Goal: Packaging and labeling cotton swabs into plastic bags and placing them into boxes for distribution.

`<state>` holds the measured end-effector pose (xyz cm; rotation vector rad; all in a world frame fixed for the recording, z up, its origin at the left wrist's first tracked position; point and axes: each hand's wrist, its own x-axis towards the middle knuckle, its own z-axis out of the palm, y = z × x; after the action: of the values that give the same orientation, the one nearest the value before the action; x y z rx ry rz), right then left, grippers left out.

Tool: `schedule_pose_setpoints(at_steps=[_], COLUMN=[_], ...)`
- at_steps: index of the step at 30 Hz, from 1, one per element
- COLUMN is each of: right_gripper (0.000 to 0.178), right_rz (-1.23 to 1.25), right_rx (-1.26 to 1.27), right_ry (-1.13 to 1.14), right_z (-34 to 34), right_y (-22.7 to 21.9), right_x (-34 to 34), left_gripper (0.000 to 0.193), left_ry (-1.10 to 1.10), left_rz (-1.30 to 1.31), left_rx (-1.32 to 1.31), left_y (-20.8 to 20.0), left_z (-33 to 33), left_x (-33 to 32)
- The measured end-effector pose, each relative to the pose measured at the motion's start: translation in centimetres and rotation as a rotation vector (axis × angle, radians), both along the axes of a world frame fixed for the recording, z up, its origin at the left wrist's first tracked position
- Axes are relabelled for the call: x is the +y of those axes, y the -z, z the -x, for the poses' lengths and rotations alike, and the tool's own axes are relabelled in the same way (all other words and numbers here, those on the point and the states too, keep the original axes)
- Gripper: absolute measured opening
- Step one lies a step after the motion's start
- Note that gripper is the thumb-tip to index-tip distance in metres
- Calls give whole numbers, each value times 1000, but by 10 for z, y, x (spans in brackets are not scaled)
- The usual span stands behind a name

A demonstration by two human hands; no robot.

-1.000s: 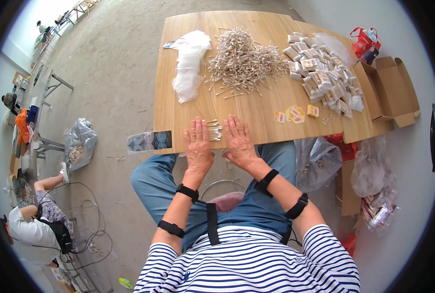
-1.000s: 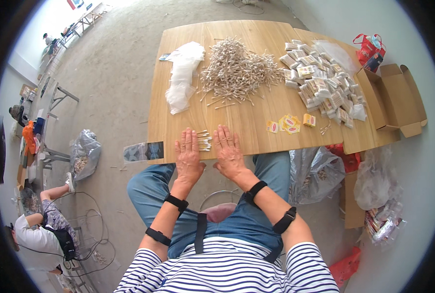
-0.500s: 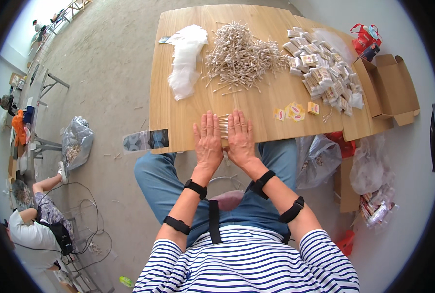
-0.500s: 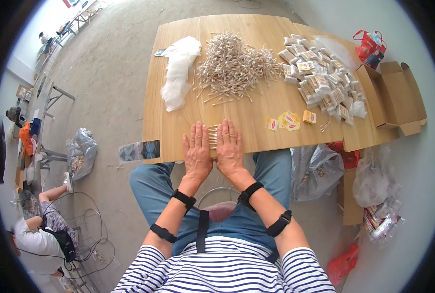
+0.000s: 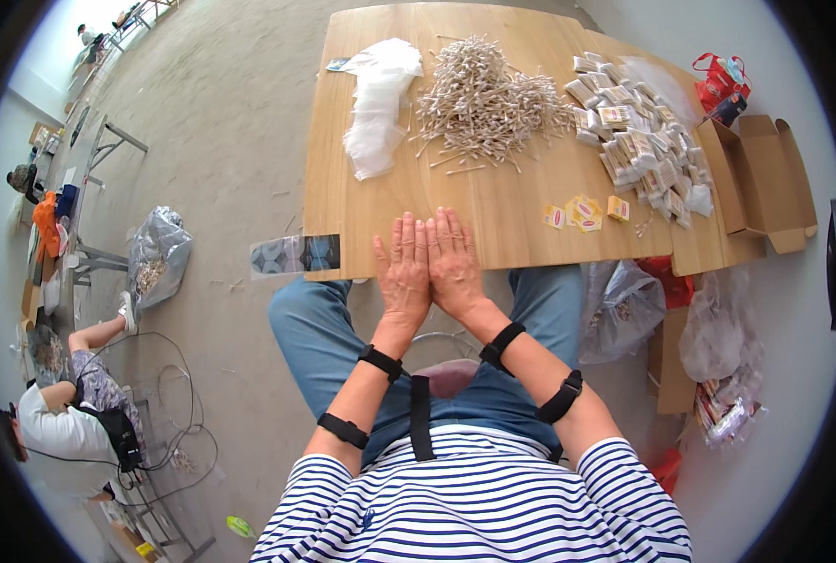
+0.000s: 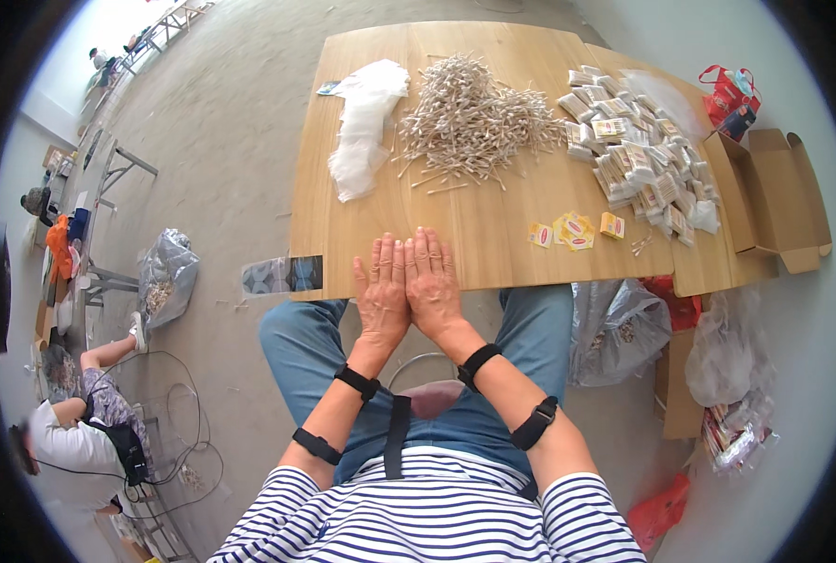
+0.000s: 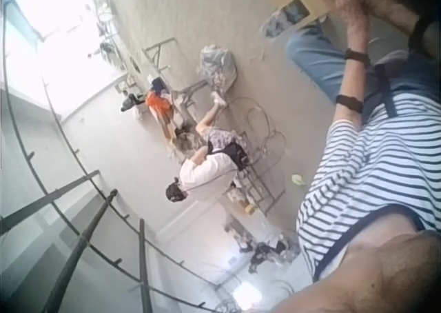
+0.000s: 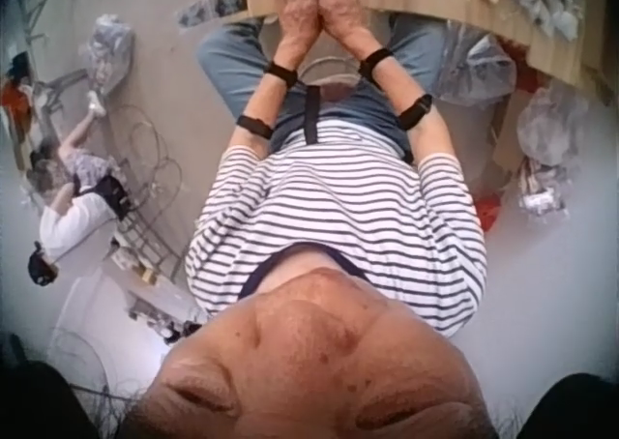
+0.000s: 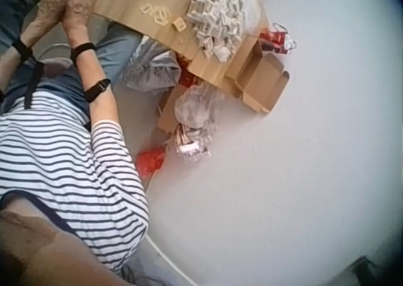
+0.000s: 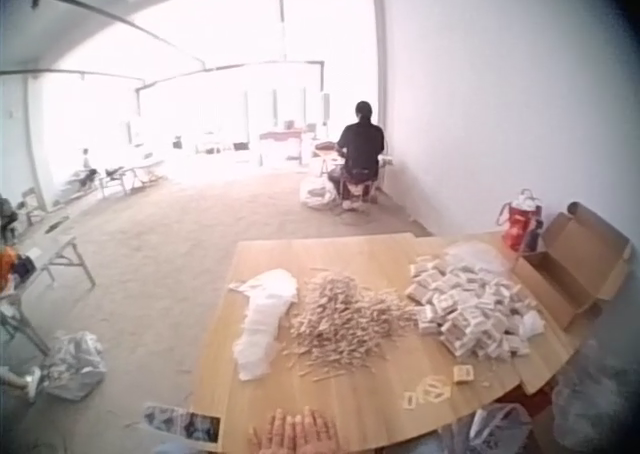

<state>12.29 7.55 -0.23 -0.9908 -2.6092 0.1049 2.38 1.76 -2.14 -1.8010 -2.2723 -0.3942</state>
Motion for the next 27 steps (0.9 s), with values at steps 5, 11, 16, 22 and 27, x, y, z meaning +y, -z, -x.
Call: schedule_pose_setpoints(at_steps=[5, 11, 16, 22, 27], right_gripper=[63, 73, 82, 93, 89], right_rz=[6, 8, 13, 41, 9], right_rx=[18, -39, 14, -10, -39], right_ry=[-36, -31, -50, -100, -69], right_z=[32, 37, 38, 47, 51], right_y=[5, 7, 7, -2, 4], right_x=[-3, -3, -5, -9, -10], left_gripper=[72, 98, 100, 96, 96], left_ry=[-28, -142, -140, -110, -95], left_rz=[-15, 154, 149, 182, 184], left_rx=[15, -101, -133, -167, -142], left_y=[-3, -30, -25, -26, -25], left_z=[27, 47, 55, 51, 58], left_x=[-9, -32, -44, -37, -37])
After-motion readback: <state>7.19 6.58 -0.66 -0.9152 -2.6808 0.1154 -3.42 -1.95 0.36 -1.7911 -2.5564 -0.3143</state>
